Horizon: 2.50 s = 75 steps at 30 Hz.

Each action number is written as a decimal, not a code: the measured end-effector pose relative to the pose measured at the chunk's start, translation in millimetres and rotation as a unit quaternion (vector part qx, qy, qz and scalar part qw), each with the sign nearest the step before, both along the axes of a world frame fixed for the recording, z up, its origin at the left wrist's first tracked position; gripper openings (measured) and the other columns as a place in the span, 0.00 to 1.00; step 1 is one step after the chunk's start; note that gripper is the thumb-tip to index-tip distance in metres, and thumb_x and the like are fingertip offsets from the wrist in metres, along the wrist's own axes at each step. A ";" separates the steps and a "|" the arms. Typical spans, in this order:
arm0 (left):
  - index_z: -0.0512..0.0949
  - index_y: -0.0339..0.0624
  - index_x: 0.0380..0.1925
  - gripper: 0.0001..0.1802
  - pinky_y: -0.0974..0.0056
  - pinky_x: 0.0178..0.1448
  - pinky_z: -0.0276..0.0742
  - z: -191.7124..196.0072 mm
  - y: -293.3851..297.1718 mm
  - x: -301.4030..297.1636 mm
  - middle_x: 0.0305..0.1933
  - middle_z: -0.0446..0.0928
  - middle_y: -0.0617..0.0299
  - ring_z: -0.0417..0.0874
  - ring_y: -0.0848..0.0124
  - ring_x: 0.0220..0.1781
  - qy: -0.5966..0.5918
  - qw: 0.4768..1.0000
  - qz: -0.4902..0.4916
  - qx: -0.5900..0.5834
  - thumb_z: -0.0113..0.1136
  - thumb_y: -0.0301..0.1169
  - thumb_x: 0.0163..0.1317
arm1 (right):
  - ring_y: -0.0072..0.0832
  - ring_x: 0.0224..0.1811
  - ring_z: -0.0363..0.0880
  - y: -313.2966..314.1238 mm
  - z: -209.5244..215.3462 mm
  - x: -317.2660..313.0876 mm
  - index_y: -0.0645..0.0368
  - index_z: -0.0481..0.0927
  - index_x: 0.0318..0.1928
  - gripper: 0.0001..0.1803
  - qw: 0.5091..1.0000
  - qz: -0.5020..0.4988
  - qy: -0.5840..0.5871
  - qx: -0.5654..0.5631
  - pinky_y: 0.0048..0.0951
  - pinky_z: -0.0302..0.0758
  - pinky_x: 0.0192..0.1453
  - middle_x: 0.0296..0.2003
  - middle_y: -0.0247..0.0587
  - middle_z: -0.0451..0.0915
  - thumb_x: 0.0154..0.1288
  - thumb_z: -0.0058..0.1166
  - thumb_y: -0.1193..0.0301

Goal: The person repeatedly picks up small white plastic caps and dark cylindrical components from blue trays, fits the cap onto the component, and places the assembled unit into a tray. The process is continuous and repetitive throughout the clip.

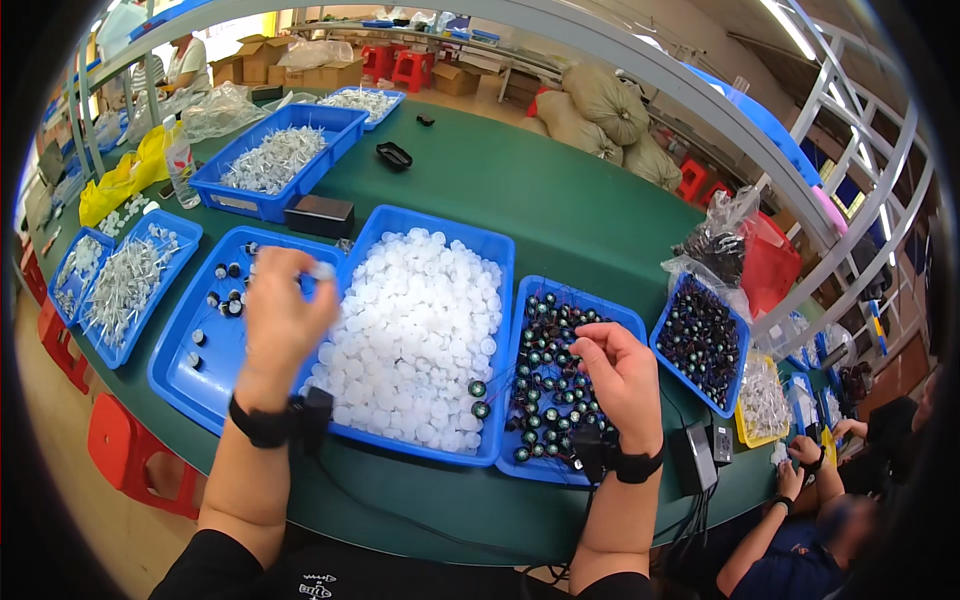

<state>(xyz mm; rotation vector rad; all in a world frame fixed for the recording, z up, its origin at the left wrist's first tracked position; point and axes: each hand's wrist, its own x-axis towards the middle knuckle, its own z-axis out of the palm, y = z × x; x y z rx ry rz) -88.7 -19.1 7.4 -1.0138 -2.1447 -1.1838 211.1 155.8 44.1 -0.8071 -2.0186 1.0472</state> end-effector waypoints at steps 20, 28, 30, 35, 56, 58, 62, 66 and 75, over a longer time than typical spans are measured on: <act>0.80 0.41 0.42 0.16 0.53 0.42 0.77 -30.7 24.3 92.2 0.34 0.79 0.56 0.78 0.54 0.39 0.028 0.920 -0.373 -0.118 0.63 0.25 0.50 | 0.50 0.62 0.69 -21.5 -58.6 -49.8 0.60 0.82 0.29 0.06 0.923 0.127 -0.181 0.314 0.46 0.69 0.61 0.55 0.48 0.75 0.52 0.64 0.72; 0.75 0.35 0.50 0.14 0.69 0.40 0.76 -16.9 27.2 100.1 0.37 0.80 0.56 0.80 0.72 0.37 -0.423 0.788 -0.436 -0.100 0.53 0.25 0.65 | 0.38 0.56 0.73 -42.5 -21.6 -50.7 0.60 0.81 0.47 0.19 0.990 0.057 0.056 0.114 0.35 0.72 0.55 0.52 0.44 0.76 0.53 0.68 0.72; 0.74 0.33 0.53 0.16 0.73 0.38 0.73 -17.1 28.8 97.7 0.36 0.79 0.64 0.75 0.83 0.32 -0.560 0.682 -0.468 -0.052 0.50 0.27 0.68 | 0.26 0.46 0.75 -31.6 -24.3 -41.0 0.62 0.82 0.49 0.20 0.991 0.112 0.061 0.046 0.25 0.73 0.45 0.45 0.40 0.77 0.54 0.68 0.73; 0.69 0.35 0.61 0.21 0.73 0.38 0.73 -19.4 28.0 95.2 0.37 0.78 0.65 0.73 0.82 0.33 -0.533 0.626 -0.563 -0.084 0.49 0.24 0.67 | 0.21 0.36 0.73 -41.1 -20.6 -42.8 0.64 0.85 0.40 0.08 0.977 0.199 0.065 -0.030 0.21 0.70 0.41 0.37 0.36 0.77 0.59 0.61 0.80; 0.78 0.43 0.26 0.06 0.54 0.36 0.76 -40.8 23.4 69.6 0.29 0.76 0.58 0.79 0.57 0.37 0.090 0.909 -0.271 -0.304 0.63 0.30 0.47 | 0.19 0.36 0.80 -40.9 -29.6 -43.8 0.69 0.82 0.45 0.10 0.966 0.145 0.159 -0.146 0.21 0.76 0.43 0.35 0.39 0.84 0.69 0.55 0.74; 0.77 0.44 0.26 0.06 0.54 0.36 0.76 -43.2 23.1 70.5 0.30 0.76 0.58 0.79 0.58 0.37 0.096 0.909 -0.263 -0.309 0.63 0.30 0.47 | 0.19 0.36 0.80 -41.9 -30.9 -44.5 0.69 0.82 0.46 0.11 0.969 0.139 0.145 -0.142 0.21 0.76 0.42 0.34 0.37 0.84 0.69 0.55 0.73; 0.77 0.44 0.26 0.05 0.54 0.36 0.76 -38.4 21.2 69.6 0.30 0.76 0.57 0.79 0.58 0.37 0.088 0.900 -0.260 -0.339 0.62 0.30 0.48 | 0.21 0.34 0.80 -46.3 -24.1 -46.3 0.69 0.83 0.43 0.10 0.979 0.110 0.107 -0.134 0.22 0.77 0.43 0.32 0.36 0.83 0.69 0.54 0.74; 0.77 0.42 0.29 0.06 0.53 0.36 0.76 -33.5 18.9 71.2 0.30 0.76 0.56 0.79 0.57 0.38 0.087 0.906 -0.271 -0.315 0.61 0.28 0.50 | 0.21 0.34 0.81 -42.7 -28.2 -44.5 0.69 0.83 0.43 0.09 0.985 0.118 0.091 -0.084 0.21 0.77 0.40 0.34 0.39 0.84 0.67 0.55 0.75; 0.73 0.38 0.51 0.14 0.64 0.40 0.79 -3.5 27.6 92.6 0.41 0.79 0.56 0.81 0.67 0.41 -0.555 0.705 -0.440 -0.027 0.52 0.25 0.65 | 0.16 0.27 0.74 -40.9 -26.5 -44.4 0.68 0.84 0.42 0.08 0.979 0.079 0.108 -0.152 0.19 0.71 0.34 0.28 0.33 0.80 0.66 0.57 0.76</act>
